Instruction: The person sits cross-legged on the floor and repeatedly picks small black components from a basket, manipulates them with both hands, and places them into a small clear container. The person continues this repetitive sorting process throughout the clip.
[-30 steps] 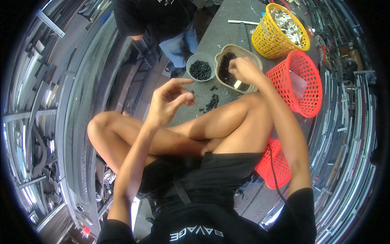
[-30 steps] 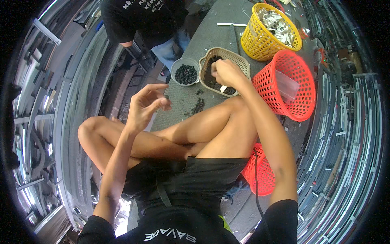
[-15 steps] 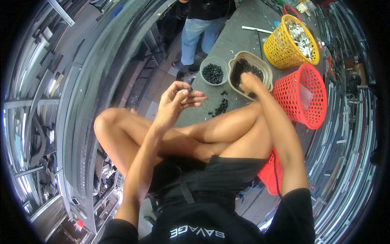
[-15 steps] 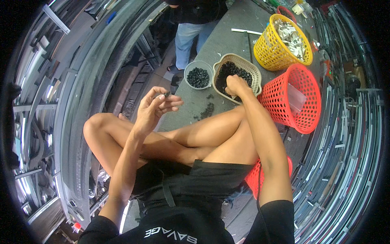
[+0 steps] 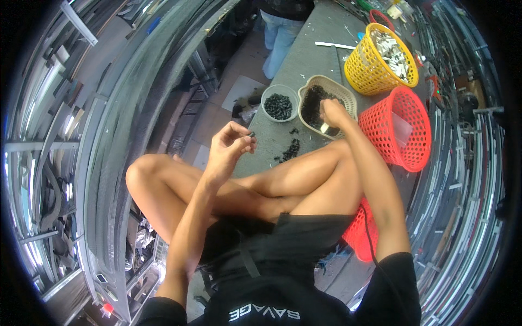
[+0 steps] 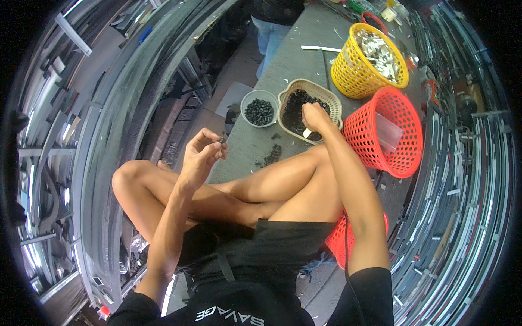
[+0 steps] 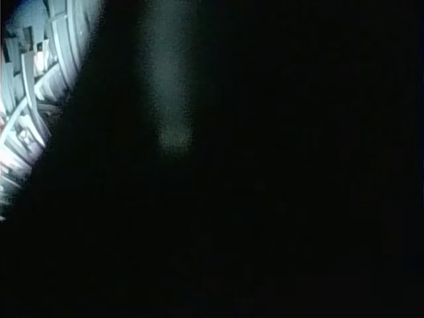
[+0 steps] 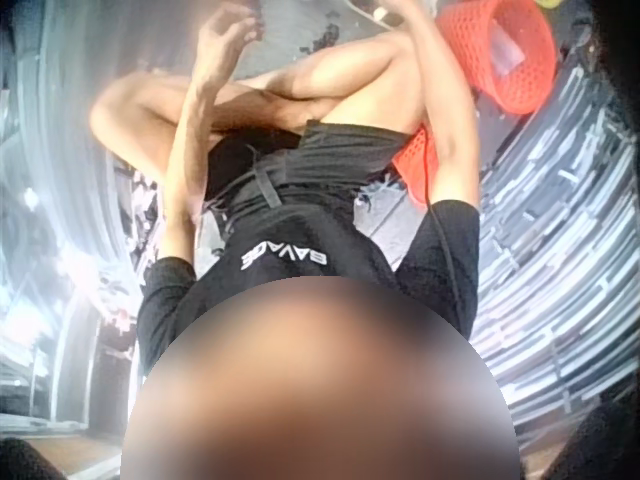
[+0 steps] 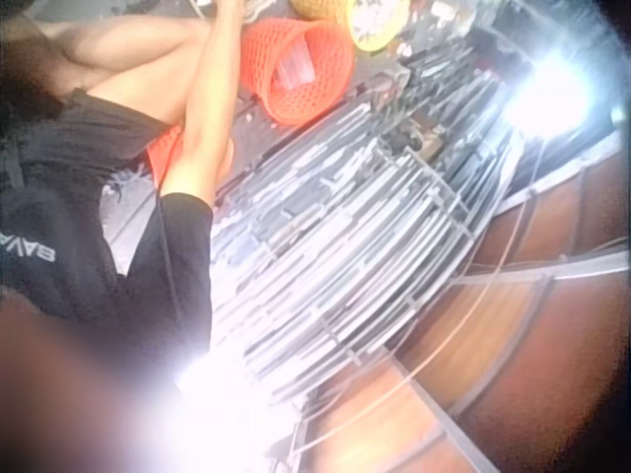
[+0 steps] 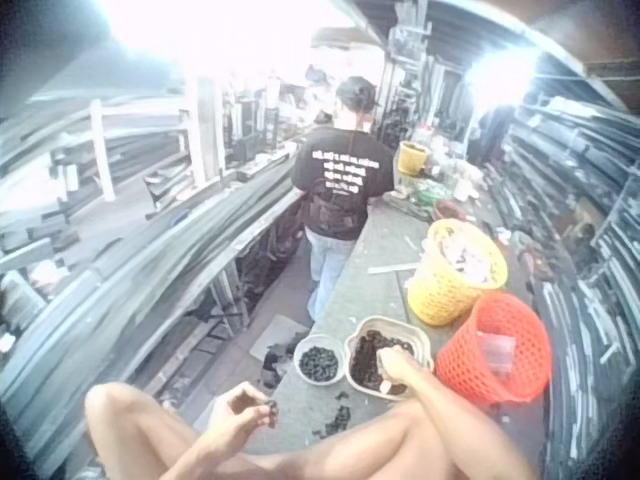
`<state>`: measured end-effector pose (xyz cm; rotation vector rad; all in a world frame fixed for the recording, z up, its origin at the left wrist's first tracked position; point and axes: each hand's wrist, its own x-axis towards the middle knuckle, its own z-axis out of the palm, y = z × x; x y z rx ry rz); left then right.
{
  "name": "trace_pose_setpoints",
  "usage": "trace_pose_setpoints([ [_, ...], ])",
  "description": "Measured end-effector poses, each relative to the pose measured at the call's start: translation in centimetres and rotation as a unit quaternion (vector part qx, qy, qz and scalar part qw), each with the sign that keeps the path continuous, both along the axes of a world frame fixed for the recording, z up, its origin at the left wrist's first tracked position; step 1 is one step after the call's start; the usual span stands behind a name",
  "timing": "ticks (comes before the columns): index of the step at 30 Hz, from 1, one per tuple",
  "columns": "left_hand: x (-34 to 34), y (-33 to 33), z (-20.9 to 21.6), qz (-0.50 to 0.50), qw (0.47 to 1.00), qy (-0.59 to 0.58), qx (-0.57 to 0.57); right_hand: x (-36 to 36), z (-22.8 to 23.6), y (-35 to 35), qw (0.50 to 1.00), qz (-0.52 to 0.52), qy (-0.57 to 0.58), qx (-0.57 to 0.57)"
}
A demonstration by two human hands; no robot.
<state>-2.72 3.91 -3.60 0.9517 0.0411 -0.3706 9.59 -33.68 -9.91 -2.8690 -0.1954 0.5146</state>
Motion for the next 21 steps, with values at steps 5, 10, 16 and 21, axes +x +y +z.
trace_pose_setpoints([
  [5,0.0,-0.1,0.2,-0.002,1.0,0.006,0.017,0.4,-0.1,0.2,0.998,-0.044,0.014,0.04],
  [10,-0.1,-0.2,0.1,-0.006,1.0,0.003,0.029,0.4,1.1,0.6,0.998,-0.053,0.016,0.04],
  [16,-0.1,-0.2,0.1,-0.014,0.999,-0.001,0.038,0.4,1.5,0.8,0.996,-0.052,-0.039,0.057],
  [21,-0.2,-0.3,0.1,-0.022,0.998,0.001,0.064,0.3,1.5,1.6,0.998,-0.05,-0.029,0.034],
])
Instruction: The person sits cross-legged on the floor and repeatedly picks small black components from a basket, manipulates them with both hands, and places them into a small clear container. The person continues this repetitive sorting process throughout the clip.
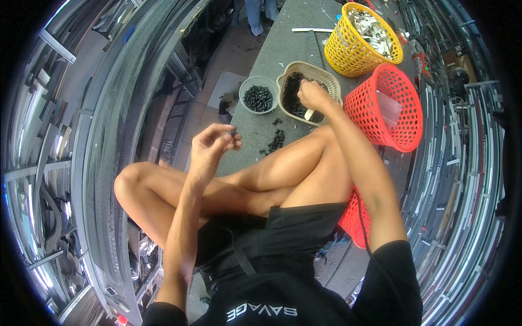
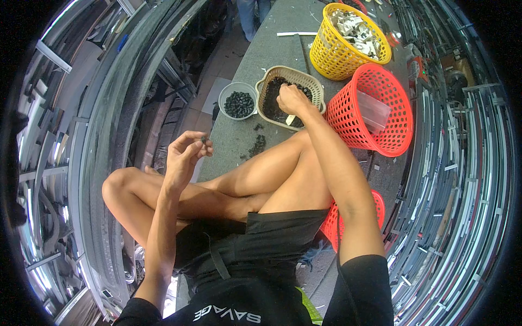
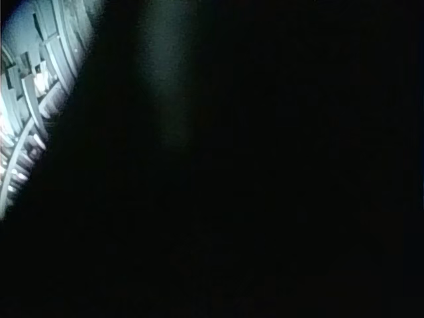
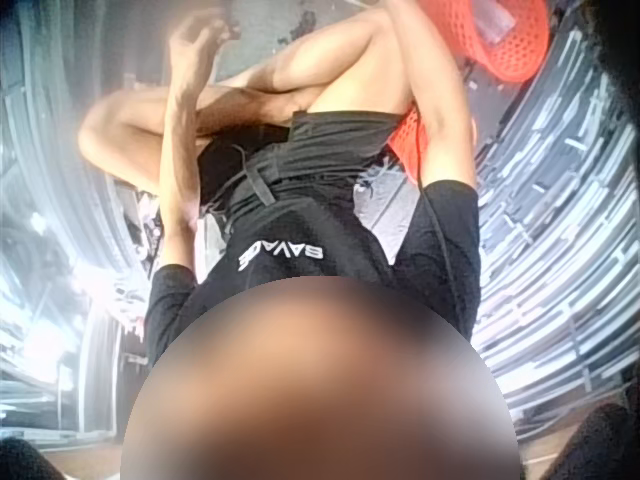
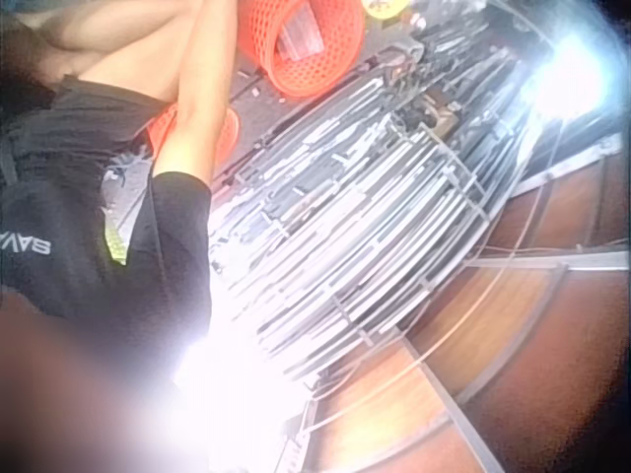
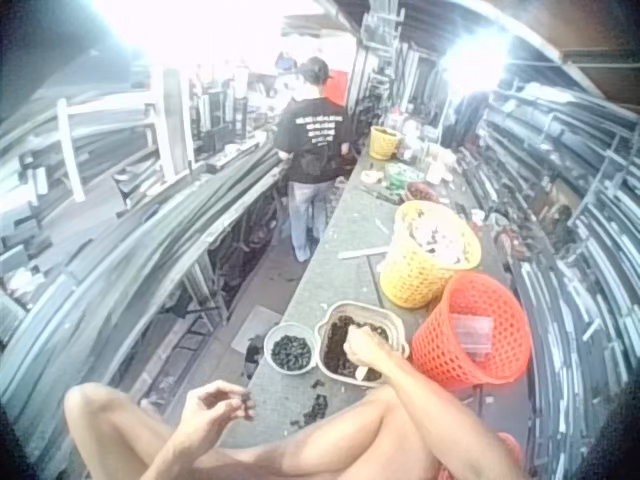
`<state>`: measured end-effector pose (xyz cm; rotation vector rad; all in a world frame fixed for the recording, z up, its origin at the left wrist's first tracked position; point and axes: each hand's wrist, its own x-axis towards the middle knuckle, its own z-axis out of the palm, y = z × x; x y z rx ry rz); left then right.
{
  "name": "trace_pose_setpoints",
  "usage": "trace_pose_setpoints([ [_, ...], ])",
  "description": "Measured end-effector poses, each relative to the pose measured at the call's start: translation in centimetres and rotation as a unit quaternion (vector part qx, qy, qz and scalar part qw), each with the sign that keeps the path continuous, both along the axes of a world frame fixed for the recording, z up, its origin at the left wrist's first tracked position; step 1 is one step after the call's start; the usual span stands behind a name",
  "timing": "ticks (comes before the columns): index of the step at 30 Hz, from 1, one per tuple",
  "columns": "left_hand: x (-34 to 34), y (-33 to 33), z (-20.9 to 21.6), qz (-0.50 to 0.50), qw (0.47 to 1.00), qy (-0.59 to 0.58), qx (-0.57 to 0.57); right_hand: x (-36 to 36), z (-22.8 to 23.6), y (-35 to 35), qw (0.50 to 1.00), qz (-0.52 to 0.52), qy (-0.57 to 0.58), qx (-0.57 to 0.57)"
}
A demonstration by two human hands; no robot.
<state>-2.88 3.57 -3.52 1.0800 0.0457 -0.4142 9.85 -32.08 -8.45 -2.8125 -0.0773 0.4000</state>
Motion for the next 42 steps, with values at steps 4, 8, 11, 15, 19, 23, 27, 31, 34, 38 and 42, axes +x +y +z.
trace_pose_setpoints([
  [4,-0.1,-0.2,0.0,-0.006,1.0,0.0,0.021,-0.3,0.0,0.2,1.0,0.017,0.019,-0.011],
  [8,-0.2,-0.2,0.1,-0.001,1.0,-0.001,0.011,-0.2,0.1,0.1,0.999,0.007,0.032,-0.014],
  [11,-0.2,-0.1,0.2,0.0,1.0,-0.003,0.014,0.3,0.0,0.1,0.999,-0.002,0.05,0.017],
  [15,-0.2,-0.2,0.2,-0.002,1.0,-0.002,0.022,0.7,-0.7,-0.1,0.997,-0.027,0.044,0.052],
  [19,-0.3,-0.1,0.2,0.0,1.0,0.005,0.031,1.1,-1.0,-0.3,0.975,-0.046,0.032,0.214],
  [23,-0.2,-0.2,0.1,-0.004,0.999,0.001,0.037,0.9,-0.2,-0.3,0.838,-0.139,0.17,0.499],
  [27,-0.3,-0.5,-0.1,-0.013,0.999,-0.002,0.037,0.5,0.9,-0.3,0.775,-0.137,0.204,0.582],
  [31,-0.4,-0.9,-0.2,-0.021,0.999,0.006,0.04,0.6,1.1,-0.8,0.786,-0.163,0.207,0.559],
  [34,-0.5,-0.9,-0.4,-0.025,0.999,0.007,0.048,0.7,0.8,-1.5,0.782,-0.183,0.21,0.558],
  [38,-0.5,-0.8,-0.7,-0.026,0.999,0.005,0.043,0.8,0.7,-2.0,0.774,-0.17,0.201,0.576],
  [42,-0.6,-0.9,-0.8,-0.031,0.998,-0.002,0.057,0.8,0.9,-2.1,0.764,-0.176,0.185,0.593],
])
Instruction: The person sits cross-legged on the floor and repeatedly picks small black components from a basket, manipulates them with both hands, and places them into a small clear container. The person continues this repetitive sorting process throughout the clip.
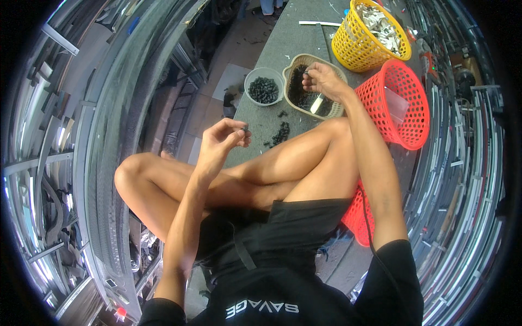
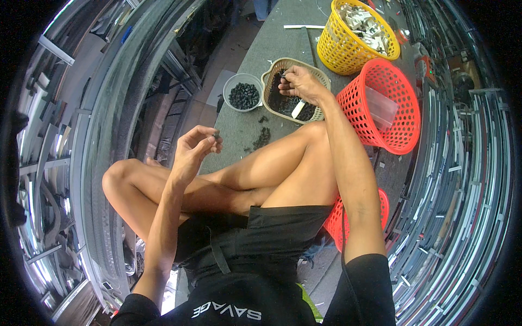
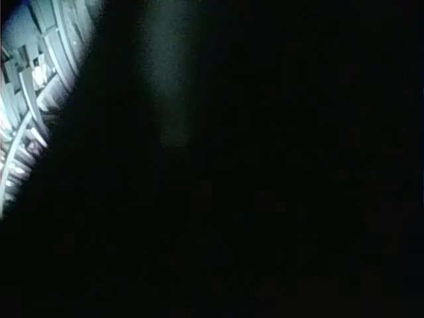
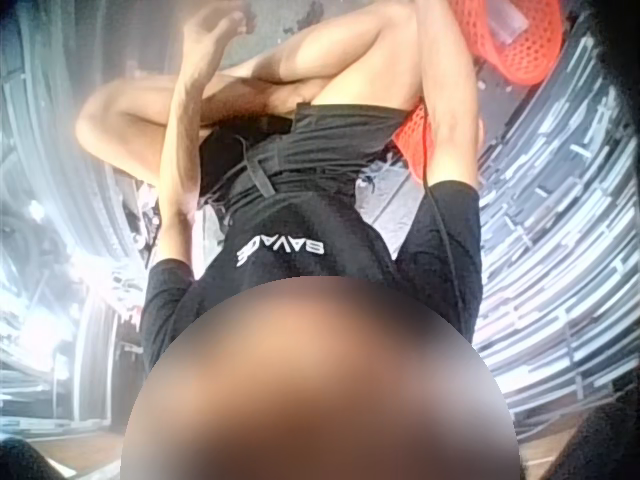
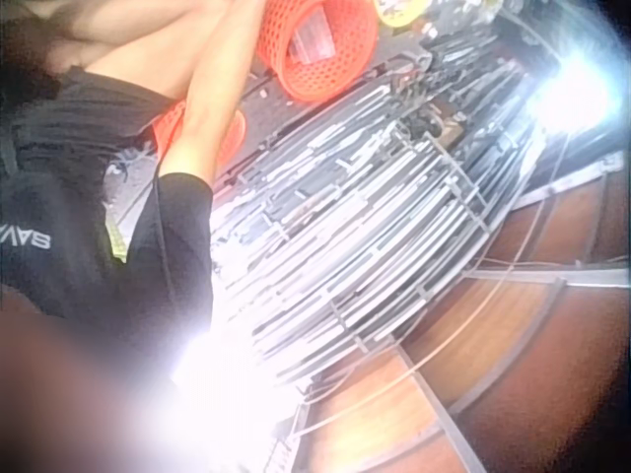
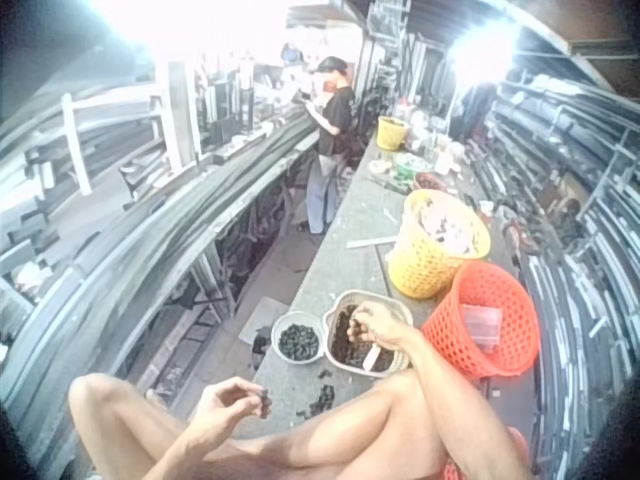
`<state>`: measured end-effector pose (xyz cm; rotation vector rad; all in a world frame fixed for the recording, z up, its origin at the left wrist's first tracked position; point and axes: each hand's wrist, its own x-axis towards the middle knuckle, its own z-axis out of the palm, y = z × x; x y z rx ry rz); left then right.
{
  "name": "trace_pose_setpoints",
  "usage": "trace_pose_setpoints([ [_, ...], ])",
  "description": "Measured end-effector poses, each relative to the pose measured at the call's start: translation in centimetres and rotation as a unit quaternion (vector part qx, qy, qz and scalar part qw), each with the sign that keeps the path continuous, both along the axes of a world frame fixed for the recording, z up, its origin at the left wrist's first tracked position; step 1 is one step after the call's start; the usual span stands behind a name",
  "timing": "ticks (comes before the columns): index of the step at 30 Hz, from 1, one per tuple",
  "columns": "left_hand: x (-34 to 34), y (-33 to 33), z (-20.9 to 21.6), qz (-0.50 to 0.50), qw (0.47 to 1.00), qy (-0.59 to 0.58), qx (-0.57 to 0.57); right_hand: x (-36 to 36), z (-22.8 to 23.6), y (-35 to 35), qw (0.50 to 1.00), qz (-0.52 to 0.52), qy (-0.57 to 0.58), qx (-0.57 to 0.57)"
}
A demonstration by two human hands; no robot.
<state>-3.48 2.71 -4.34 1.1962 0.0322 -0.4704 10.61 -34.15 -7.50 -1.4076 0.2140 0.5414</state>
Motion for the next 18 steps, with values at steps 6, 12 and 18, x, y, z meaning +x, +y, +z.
trace_pose_setpoints([
  [6,0.0,-0.1,0.3,-0.012,1.0,-0.007,0.012,0.1,0.1,-0.4,0.999,-0.001,-0.013,-0.029],
  [12,-0.1,-0.2,0.3,-0.023,0.999,-0.013,0.027,0.1,-1.2,-0.4,0.904,0.125,-0.128,-0.389],
  [18,-0.1,-0.4,0.4,-0.036,0.997,-0.026,0.056,-0.5,-3.3,2.4,0.687,0.269,-0.215,-0.64],
])
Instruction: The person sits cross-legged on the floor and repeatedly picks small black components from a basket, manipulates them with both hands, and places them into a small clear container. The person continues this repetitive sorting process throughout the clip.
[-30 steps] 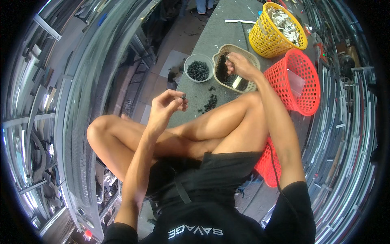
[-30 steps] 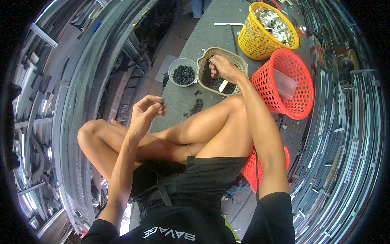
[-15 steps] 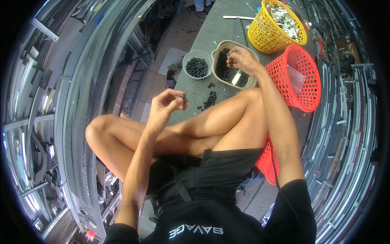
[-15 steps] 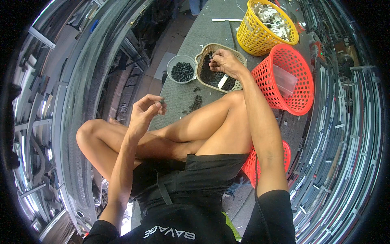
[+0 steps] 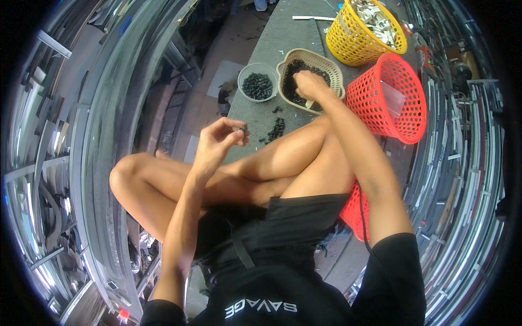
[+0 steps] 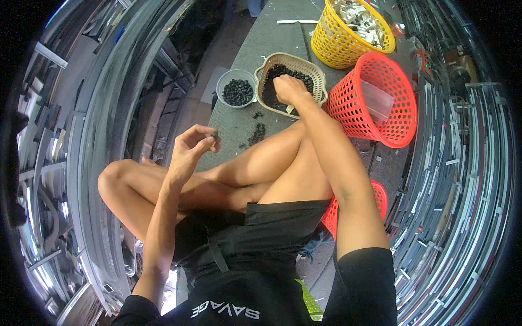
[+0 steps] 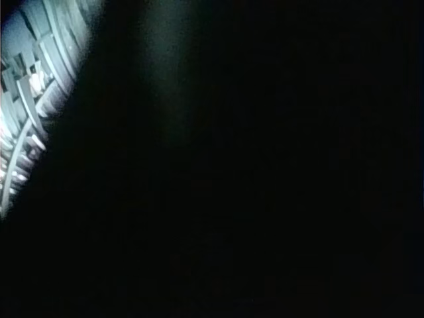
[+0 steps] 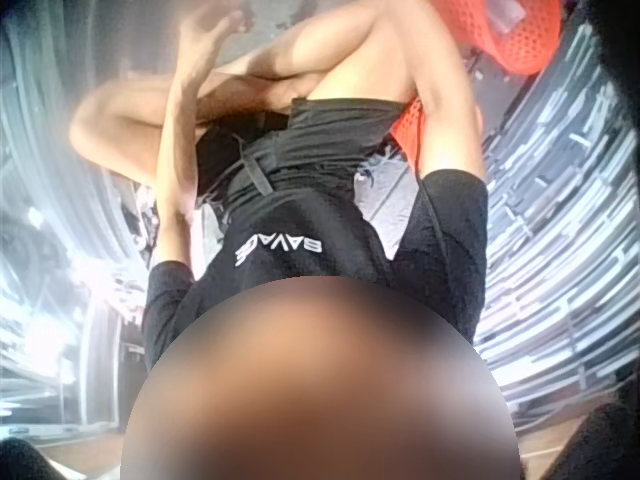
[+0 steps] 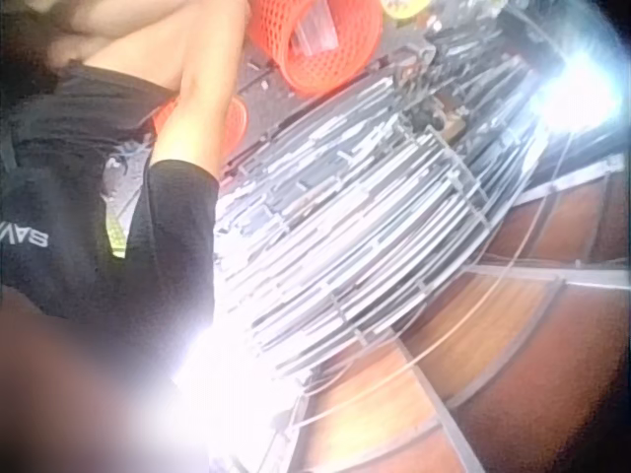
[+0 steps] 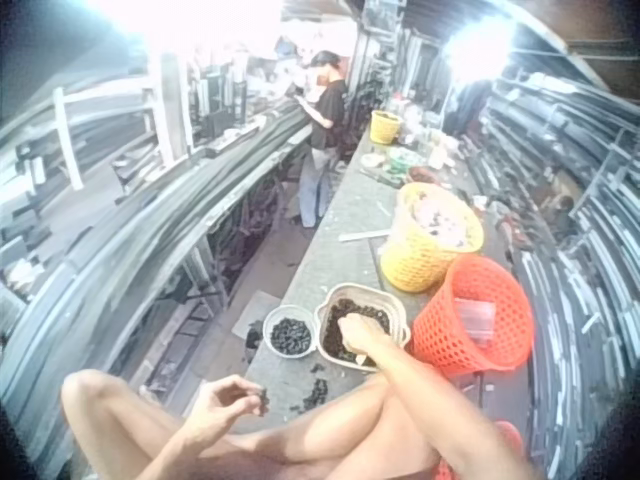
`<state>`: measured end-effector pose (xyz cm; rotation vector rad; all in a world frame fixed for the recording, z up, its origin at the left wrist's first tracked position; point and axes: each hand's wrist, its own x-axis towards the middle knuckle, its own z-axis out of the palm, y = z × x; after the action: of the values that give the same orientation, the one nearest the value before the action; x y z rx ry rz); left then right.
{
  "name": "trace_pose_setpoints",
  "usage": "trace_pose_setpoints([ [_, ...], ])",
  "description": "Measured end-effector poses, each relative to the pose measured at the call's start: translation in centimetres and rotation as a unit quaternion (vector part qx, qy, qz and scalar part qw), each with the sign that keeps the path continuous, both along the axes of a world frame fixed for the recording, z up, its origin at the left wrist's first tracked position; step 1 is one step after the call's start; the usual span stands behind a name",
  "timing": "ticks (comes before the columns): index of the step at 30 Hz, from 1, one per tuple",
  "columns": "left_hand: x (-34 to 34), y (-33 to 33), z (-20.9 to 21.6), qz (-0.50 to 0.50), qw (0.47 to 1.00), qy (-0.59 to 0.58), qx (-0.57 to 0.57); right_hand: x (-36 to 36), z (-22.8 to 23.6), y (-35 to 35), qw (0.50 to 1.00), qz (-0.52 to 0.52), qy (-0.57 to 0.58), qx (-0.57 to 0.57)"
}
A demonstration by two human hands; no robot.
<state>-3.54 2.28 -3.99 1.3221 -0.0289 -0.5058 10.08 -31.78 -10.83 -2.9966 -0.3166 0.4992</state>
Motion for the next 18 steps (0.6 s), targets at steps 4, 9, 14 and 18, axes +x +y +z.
trace_pose_setpoints([
  [4,-0.2,0.2,0.2,-0.003,1.0,-0.001,0.002,0.3,1.2,0.2,0.993,0.014,0.114,-0.039],
  [9,-0.3,0.2,0.3,-0.003,1.0,-0.004,0.009,-0.5,1.6,0.3,0.991,-0.004,0.134,-0.002],
  [14,-0.2,0.2,0.4,-0.001,1.0,-0.002,0.008,0.3,1.4,-0.5,0.994,-0.026,0.108,-0.006],
  [18,-0.3,0.1,1.3,0.027,0.999,-0.014,-0.018,-0.8,4.5,0.0,0.995,-0.017,-0.015,0.101],
])
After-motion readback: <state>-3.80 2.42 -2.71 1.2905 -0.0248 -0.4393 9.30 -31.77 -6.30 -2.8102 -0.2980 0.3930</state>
